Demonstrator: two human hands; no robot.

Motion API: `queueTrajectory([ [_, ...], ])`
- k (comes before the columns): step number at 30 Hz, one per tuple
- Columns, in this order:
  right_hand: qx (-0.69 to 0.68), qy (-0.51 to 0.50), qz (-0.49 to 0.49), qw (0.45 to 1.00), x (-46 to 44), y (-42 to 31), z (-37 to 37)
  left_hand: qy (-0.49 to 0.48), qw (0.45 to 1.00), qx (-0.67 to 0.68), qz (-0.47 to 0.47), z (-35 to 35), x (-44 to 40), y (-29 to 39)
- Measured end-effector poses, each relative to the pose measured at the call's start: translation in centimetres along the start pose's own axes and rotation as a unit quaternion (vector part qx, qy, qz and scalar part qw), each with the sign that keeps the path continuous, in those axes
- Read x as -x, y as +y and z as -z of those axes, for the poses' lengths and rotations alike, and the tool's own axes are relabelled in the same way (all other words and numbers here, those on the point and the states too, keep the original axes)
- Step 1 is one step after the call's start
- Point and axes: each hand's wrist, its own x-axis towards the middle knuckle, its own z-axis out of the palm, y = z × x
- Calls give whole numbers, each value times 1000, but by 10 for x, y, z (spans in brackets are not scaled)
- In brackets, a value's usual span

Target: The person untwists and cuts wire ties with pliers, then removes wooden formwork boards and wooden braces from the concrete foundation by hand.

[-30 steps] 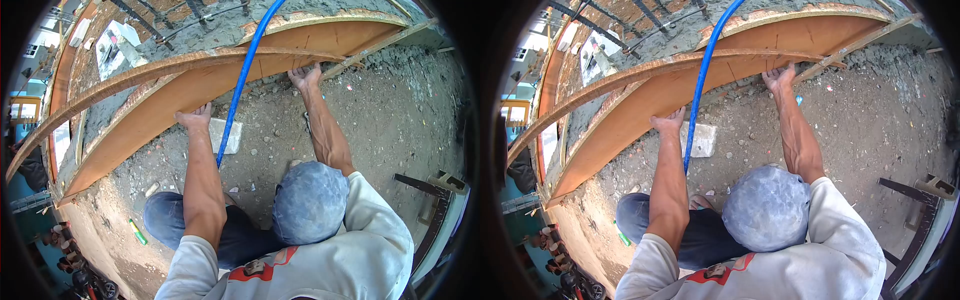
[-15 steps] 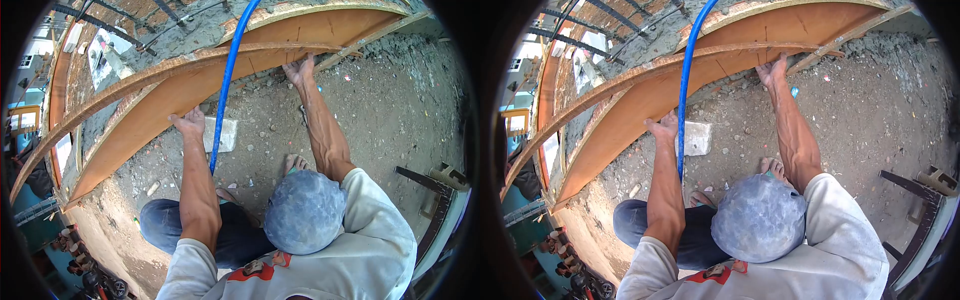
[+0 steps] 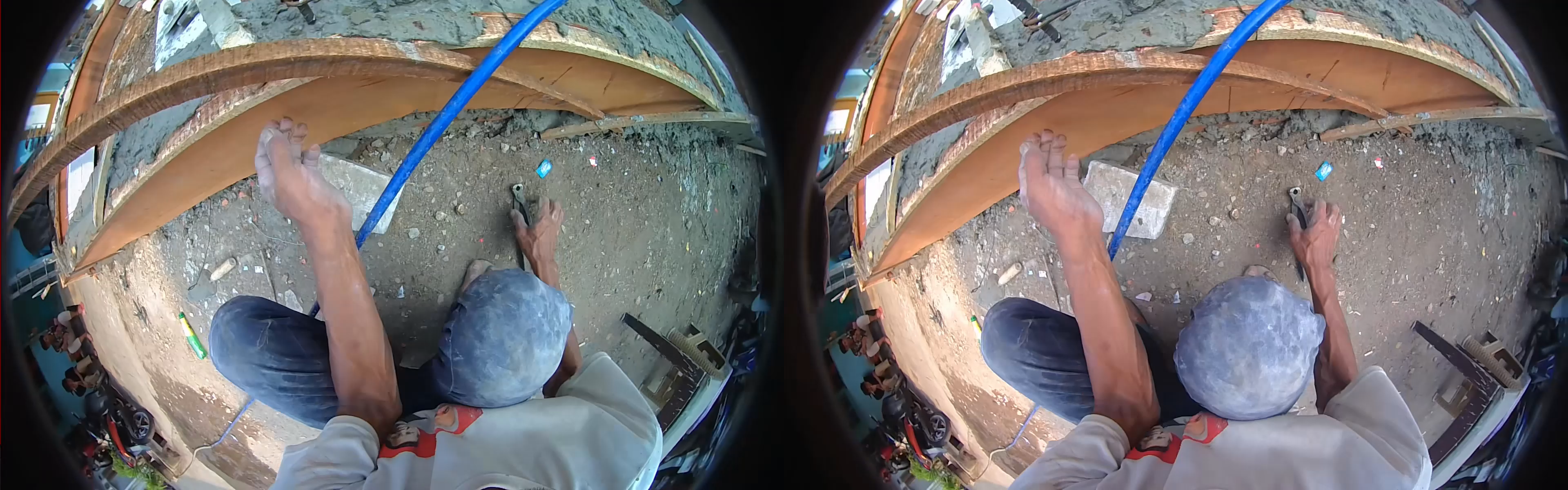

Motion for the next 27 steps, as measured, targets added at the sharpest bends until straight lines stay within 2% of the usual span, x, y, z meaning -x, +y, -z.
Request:
queueTrajectory([
  [2,55,-73,-32,995,44,19,-4,-211,966,143,-41,1,30,29],
  [3,60,-73,-33,995,45,21,-11,-379,905,195,17,-6,37,36],
  [5,52,-85,29,995,65,34,-7,-555,784,259,100,-14,54,36],
  [7,68,-90,29,993,67,58,-31,-712,672,49,196,-32,72,31],
  [9,118,-139,-60,981,59,36,-27,-648,708,-37,279,-41,88,-14],
  [11,72,-100,-56,991,56,27,-22,-561,756,-112,319,-37,98,-73],
  [13,-79,-146,-164,972,55,16,-34,-490,795,-245,261,-6,101,-152],
  [14,-191,-208,-221,934,47,-15,-1,-502,788,-243,260,4,100,-164],
  [15,-299,-269,-264,877,36,-47,34,-484,775,-245,325,13,98,-173],
  [16,-371,-300,-269,837,36,-47,14,-459,760,-249,388,24,95,-178],
  [17,-441,-329,-269,790,32,-60,10,-459,761,-248,386,33,90,-184],
  [19,-533,-366,-227,729,26,-90,30,-445,727,-125,508,40,81,-196],
  [20,-563,-371,-177,717,24,-91,9,-383,747,-140,524,42,82,-187],
  [21,-590,-372,-128,705,20,-91,-11,-403,746,-97,521,44,75,-179],
  [22,-595,-352,-133,710,14,-98,-5,-375,760,-62,527,36,79,-160],
  [23,-562,-391,-128,717,7,-107,11,-344,771,-28,534,27,83,-139],
  [25,-492,-475,-117,720,-5,-124,31,-381,764,-6,520,33,78,-125],
  [26,-496,-466,-120,722,-8,-124,10,-398,768,24,502,31,73,-123],
  [27,-593,-449,-127,656,-8,-121,-28,-401,766,20,502,26,70,-125],
])
